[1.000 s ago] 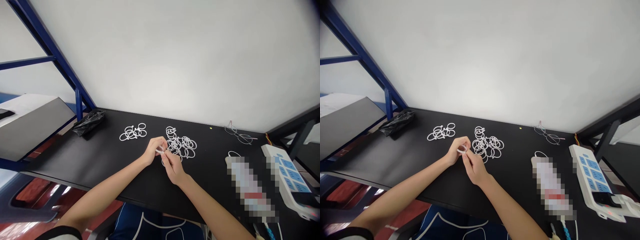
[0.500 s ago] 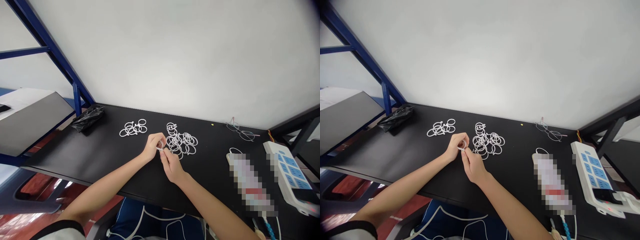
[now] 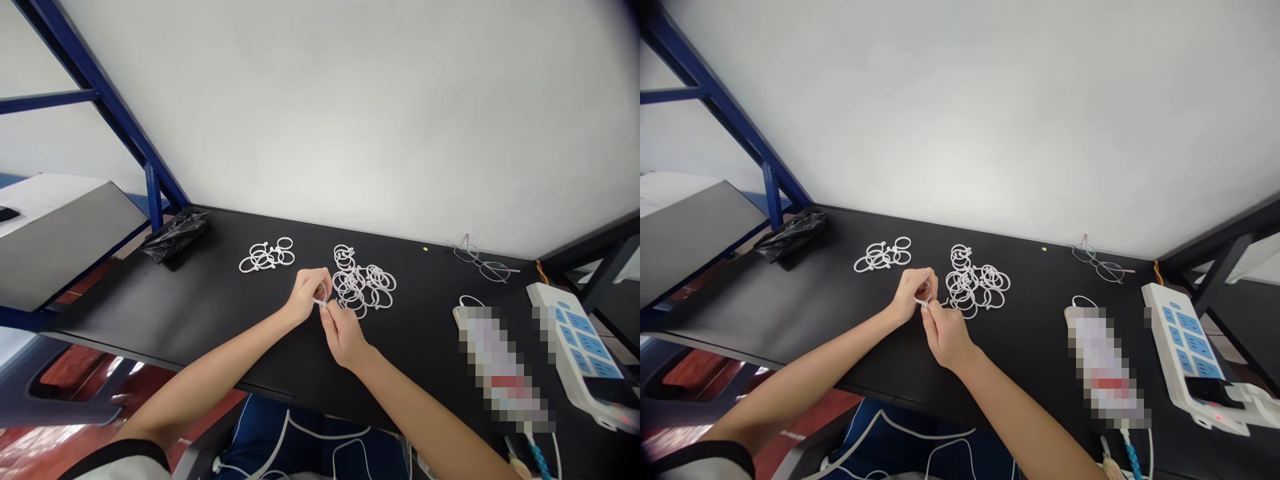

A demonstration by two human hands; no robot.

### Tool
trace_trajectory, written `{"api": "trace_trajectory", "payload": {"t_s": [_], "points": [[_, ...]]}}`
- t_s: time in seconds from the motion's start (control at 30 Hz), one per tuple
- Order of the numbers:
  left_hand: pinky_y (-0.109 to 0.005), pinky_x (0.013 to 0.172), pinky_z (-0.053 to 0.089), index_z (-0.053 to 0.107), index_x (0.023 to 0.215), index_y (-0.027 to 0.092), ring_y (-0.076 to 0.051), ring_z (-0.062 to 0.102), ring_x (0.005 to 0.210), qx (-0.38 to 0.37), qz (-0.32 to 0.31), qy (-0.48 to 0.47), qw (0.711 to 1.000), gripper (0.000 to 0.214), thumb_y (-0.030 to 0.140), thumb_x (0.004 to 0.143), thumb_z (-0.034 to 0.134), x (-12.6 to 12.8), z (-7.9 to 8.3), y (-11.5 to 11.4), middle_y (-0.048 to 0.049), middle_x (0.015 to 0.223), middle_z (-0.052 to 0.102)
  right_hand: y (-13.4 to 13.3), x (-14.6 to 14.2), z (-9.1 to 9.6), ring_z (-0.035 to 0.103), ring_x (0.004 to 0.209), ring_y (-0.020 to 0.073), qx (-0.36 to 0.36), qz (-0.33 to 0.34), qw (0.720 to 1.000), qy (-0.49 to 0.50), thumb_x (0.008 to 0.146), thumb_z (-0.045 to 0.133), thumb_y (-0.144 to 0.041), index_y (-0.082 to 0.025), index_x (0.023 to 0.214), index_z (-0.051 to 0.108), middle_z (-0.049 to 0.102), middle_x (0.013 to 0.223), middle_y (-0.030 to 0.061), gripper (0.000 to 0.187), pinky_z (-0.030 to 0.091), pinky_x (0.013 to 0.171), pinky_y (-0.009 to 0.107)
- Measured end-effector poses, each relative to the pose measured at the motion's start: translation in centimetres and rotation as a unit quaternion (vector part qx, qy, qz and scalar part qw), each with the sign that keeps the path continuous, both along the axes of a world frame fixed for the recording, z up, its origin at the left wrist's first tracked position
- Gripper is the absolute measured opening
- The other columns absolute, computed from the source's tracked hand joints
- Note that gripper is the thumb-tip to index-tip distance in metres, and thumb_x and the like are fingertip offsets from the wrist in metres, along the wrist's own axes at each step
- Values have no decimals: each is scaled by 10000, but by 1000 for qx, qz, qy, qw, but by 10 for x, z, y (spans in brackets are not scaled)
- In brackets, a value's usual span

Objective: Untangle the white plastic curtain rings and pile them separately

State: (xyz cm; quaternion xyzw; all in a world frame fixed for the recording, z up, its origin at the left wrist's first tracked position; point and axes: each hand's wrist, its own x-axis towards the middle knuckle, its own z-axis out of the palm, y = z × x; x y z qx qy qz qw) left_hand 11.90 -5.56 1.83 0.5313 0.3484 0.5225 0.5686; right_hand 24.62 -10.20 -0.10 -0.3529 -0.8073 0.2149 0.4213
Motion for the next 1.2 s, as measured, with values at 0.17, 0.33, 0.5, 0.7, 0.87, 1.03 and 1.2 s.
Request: {"api": "trace_trajectory", "payload": {"t_s": [0.17, 0.33, 0.5, 0.7, 0.87, 1.03, 1.2], "points": [[-237, 440, 225, 517, 484, 143, -67, 347, 396, 2, -11, -10, 1000, 489, 425, 881, 468, 0, -1, 1, 8, 419, 443, 0, 0, -2, 301, 404, 88, -11, 12, 1000, 2, 962, 332, -140, -236, 741, 296, 262, 531, -85, 243, 239, 460, 251], [-244, 446, 224, 508, 475, 152, -71, 338, 404, -3, -14, -13, 1000, 478, 423, 867, 473, 1, 1, 0, 7, 423, 435, 0, 1, -2, 314, 404, 89, -21, 18, 1000, 5, 958, 332, -142, -234, 740, 315, 283, 524, -81, 237, 243, 459, 254], [-249, 444, 217, 498, 459, 162, -75, 326, 403, -6, -5, -1, 1000, 480, 455, 839, 476, 1, 6, 0, 2, 414, 426, 0, 1, -2, 317, 417, 94, -36, 10, 999, 3, 966, 323, -172, -236, 727, 317, 296, 523, -74, 248, 255, 464, 258], [-229, 426, 227, 544, 507, 148, -77, 374, 400, -12, -16, 4, 1000, 460, 468, 834, 494, -1, 7, 5, -9, 434, 477, 3, -2, -2, 310, 423, 82, -51, -17, 997, 50, 977, 363, -218, -229, 687, 321, 299, 533, -70, 293, 250, 459, 249], [-219, 418, 342, 540, 591, 148, -42, 277, 334, -131, -20, -134, 982, 427, 489, 847, 522, 2, 9, 11, 46, 438, 436, 3, -1, -1, 308, 427, 71, -38, -25, 995, 93, 963, 432, -247, -218, 630, 309, 286, 517, -73, 356, 259, 457, 238], [-178, 406, 355, 555, 729, 145, -18, 286, 368, -228, -10, -238, 944, 431, 564, 810, 608, -3, 9, 22, 54, 580, 496, 2, -2, 0, 279, 416, 69, -51, -36, 995, 84, 957, 451, -292, -220, 595, 261, 265, 498, -74, 416, 263, 439, 241], [-154, 397, 346, 588, 811, 125, -12, 316, 374, -302, 18, -302, 904, 489, 602, 875, 498, -7, 4, 27, 29, 623, 526, 4, -3, -2, 285, 423, 69, -42, -59, 993, 95, 941, 484, -280, -216, 581, 273, 271, 501, -74, 422, 269, 447, 237]]}}
